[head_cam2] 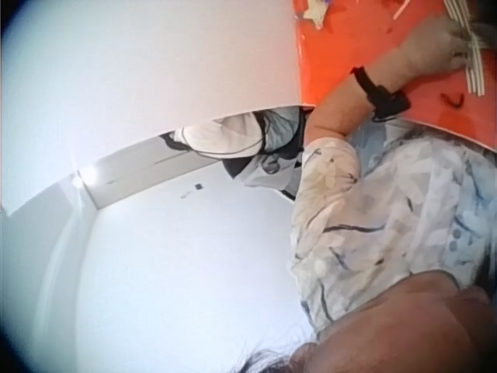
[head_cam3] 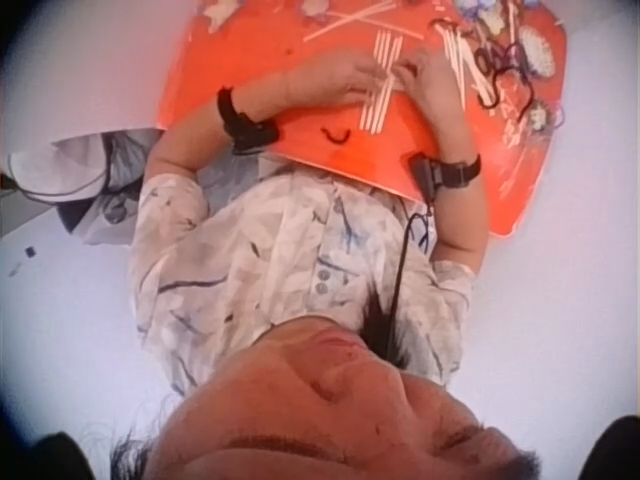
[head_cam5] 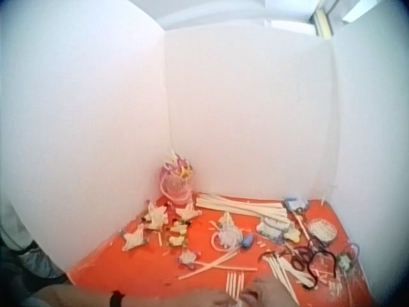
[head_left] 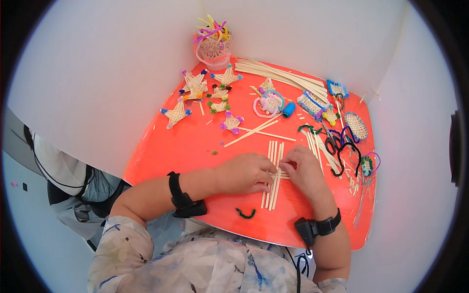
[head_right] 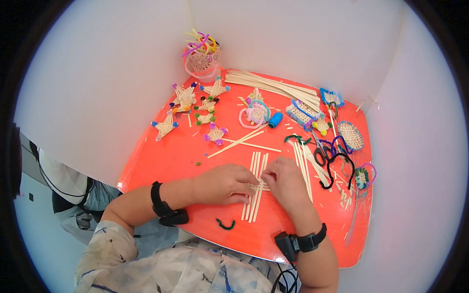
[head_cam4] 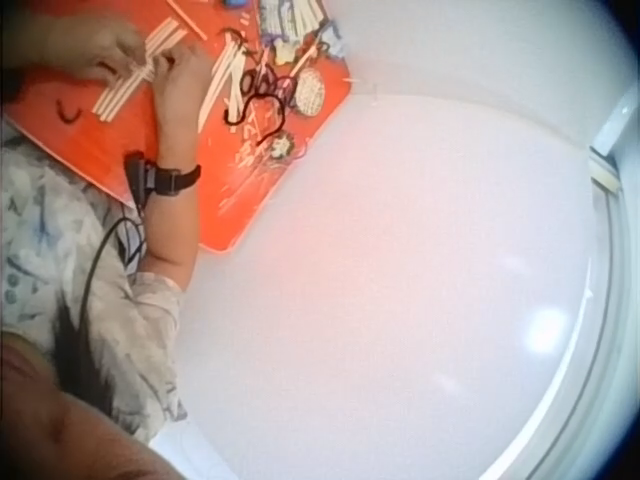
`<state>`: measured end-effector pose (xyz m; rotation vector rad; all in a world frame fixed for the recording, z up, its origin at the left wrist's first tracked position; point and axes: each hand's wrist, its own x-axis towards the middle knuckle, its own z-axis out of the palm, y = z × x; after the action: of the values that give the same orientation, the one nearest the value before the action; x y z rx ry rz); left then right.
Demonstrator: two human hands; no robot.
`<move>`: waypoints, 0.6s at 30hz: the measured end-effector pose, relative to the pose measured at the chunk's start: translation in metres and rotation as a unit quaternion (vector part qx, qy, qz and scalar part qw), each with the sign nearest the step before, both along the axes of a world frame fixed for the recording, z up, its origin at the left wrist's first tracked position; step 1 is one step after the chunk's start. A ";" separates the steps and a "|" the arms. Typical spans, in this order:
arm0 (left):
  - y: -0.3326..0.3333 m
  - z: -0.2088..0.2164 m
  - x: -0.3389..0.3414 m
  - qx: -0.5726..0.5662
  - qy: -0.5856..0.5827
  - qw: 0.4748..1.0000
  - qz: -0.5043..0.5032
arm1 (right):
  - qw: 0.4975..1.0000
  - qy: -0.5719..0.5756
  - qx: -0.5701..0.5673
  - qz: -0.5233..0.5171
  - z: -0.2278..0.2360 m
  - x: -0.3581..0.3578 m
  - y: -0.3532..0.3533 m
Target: Weaving thin wooden or bamboo sticks together to create a decorative star shape.
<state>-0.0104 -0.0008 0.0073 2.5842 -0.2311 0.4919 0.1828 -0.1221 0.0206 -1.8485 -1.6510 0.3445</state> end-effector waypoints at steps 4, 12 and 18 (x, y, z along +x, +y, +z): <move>0.000 0.009 -0.001 -0.009 0.007 1.000 -0.012 | 0.996 0.041 0.052 -0.054 -0.001 0.000 0.001; 0.017 0.016 -0.009 -0.147 0.001 0.988 0.051 | 0.989 0.015 0.083 -0.125 0.032 0.002 -0.002; 0.033 0.008 -0.013 -0.281 -0.006 0.957 0.065 | 0.990 -0.073 0.063 -0.104 0.030 -0.002 0.028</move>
<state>-0.0230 0.0319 0.0149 2.0447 0.0715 0.5291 0.1812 -0.0937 0.0508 -1.9656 -1.5163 0.0155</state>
